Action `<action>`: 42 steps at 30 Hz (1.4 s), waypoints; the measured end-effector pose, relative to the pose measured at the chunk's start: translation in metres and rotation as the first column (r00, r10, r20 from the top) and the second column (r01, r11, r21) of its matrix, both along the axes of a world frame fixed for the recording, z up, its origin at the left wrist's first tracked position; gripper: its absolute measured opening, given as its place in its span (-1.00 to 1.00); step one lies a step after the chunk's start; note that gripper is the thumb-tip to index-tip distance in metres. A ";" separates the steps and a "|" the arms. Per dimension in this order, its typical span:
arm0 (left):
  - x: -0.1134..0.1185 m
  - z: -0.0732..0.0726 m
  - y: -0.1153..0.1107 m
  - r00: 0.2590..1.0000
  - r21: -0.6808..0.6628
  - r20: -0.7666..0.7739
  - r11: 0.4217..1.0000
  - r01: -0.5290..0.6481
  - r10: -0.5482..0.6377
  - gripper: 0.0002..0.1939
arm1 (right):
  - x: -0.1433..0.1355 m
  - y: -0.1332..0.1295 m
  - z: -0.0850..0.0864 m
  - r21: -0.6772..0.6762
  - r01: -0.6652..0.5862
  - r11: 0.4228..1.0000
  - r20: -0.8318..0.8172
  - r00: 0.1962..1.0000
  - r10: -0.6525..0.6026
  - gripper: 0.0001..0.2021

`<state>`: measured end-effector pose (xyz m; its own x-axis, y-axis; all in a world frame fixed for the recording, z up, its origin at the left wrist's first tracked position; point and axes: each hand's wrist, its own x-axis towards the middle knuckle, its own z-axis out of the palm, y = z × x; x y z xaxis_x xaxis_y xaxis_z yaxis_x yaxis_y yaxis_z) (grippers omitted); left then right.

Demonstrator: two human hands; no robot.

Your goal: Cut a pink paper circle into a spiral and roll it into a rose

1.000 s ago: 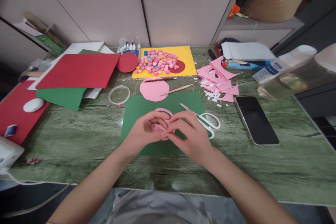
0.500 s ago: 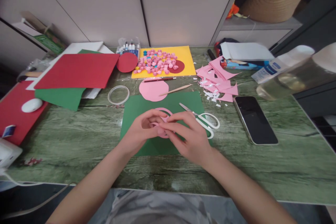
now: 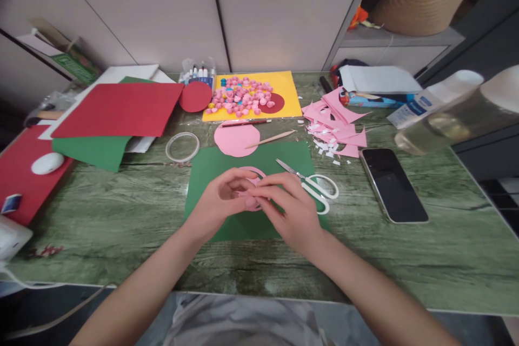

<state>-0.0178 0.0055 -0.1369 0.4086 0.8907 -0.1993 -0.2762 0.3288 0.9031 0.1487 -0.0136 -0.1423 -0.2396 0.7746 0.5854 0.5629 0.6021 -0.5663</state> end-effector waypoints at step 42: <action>-0.004 0.006 0.002 0.998 -0.135 0.017 0.989 0.062 -0.060 -0.58 | 0.002 0.001 0.010 0.012 -0.025 1.000 0.043 0.999 0.025 -0.91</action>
<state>-0.0220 0.0076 -0.1309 0.4646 0.8293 -0.3105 -0.2629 0.4640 0.8459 0.1506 -0.0123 -0.1320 -0.2838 0.7605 0.5840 0.5711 0.6233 -0.5342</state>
